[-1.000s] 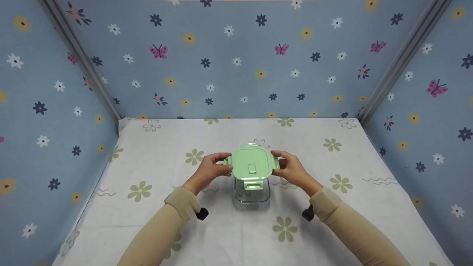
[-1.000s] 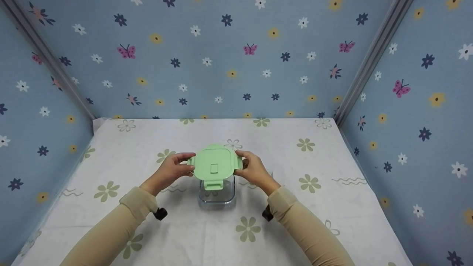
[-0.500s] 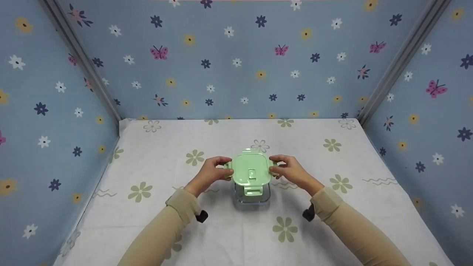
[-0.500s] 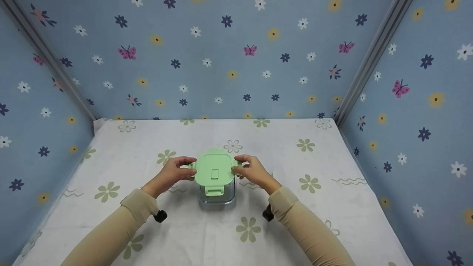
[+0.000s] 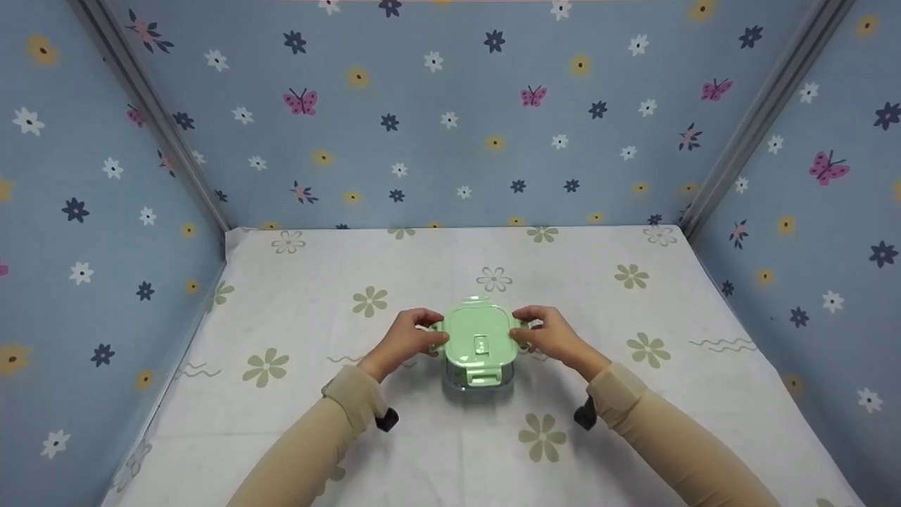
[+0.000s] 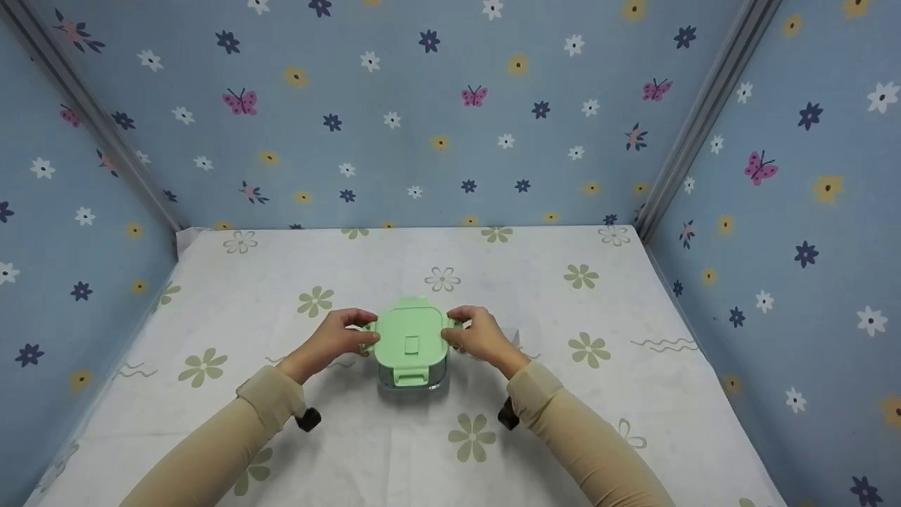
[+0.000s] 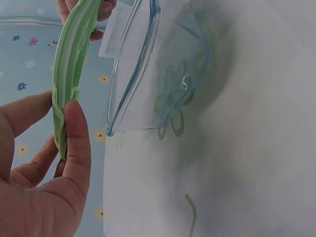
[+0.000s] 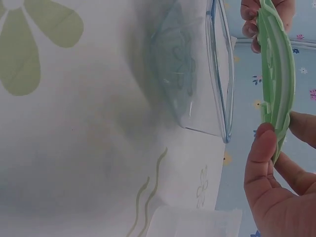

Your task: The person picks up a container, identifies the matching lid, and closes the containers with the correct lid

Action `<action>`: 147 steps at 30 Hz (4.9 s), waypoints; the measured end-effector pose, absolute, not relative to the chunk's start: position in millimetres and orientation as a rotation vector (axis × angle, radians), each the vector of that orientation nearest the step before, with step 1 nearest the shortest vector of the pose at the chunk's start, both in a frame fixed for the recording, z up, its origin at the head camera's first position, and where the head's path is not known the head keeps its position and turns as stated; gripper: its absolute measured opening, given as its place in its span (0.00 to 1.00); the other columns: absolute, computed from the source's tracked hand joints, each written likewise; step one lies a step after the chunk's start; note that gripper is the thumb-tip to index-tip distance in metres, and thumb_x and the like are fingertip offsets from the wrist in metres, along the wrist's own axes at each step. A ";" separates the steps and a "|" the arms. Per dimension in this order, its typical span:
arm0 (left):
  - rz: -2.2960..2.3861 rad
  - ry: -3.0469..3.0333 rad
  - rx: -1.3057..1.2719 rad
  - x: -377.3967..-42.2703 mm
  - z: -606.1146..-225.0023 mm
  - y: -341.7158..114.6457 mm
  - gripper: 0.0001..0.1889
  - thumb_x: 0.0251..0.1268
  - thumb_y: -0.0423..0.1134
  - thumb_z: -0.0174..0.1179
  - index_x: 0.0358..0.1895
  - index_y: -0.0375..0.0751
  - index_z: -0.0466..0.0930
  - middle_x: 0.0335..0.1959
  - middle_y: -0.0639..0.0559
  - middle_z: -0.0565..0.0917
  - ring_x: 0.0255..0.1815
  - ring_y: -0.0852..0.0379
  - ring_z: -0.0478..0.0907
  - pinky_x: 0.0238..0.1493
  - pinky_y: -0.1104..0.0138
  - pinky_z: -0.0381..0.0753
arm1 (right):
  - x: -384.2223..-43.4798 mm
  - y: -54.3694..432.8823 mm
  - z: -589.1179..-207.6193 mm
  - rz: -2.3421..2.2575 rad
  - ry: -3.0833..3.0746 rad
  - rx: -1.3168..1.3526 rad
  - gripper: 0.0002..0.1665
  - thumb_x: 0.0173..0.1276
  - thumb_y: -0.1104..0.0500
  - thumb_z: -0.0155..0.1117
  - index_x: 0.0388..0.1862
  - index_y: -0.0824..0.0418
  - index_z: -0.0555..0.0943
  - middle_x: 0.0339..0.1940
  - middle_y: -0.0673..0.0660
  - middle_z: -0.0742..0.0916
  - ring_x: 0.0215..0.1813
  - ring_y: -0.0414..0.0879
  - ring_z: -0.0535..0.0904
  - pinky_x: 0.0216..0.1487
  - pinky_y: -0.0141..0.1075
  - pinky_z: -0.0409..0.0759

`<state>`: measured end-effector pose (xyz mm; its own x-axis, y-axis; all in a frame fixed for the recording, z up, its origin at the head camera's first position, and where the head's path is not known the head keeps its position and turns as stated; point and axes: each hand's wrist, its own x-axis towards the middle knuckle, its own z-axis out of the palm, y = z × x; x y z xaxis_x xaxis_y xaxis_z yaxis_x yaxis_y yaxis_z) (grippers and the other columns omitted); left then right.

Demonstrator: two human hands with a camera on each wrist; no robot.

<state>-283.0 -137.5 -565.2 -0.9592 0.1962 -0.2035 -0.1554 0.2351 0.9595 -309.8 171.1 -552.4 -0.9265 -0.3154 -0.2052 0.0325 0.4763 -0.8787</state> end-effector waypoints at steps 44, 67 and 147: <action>1.679 2.269 -0.004 -268.0 -590.2 -133.3 0.21 0.65 0.35 0.74 0.58 0.32 0.81 0.57 0.39 0.81 0.43 0.54 0.82 0.38 0.64 0.89 | -295.5 171.9 -581.0 -1.401 2.403 -0.279 0.27 0.71 0.63 0.73 0.66 0.73 0.81 0.58 0.68 0.86 0.40 0.46 0.83 0.33 0.34 0.85; 1.515 2.638 -0.077 -312.4 -657.0 -105.6 0.21 0.84 0.55 0.51 0.48 0.40 0.83 0.38 0.48 0.84 0.40 0.54 0.79 0.40 0.61 0.80 | -298.5 138.6 -592.0 -1.363 2.618 0.029 0.21 0.83 0.49 0.59 0.49 0.68 0.86 0.36 0.58 0.86 0.35 0.47 0.80 0.31 0.36 0.81; 1.400 2.739 -0.032 -299.5 -612.2 -84.2 0.25 0.70 0.60 0.70 0.42 0.39 0.78 0.36 0.49 0.81 0.36 0.54 0.76 0.40 0.63 0.77 | -263.1 150.9 -587.3 -1.251 2.844 -0.176 0.28 0.72 0.54 0.74 0.61 0.73 0.81 0.49 0.66 0.86 0.47 0.55 0.81 0.53 0.52 0.83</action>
<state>-299.5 -84.2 -612.2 -0.9976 0.0113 -0.0676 -0.0482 0.5861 0.8088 -263.1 150.9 -587.3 -0.9931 -0.1155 0.0185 -0.0917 0.6704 -0.7363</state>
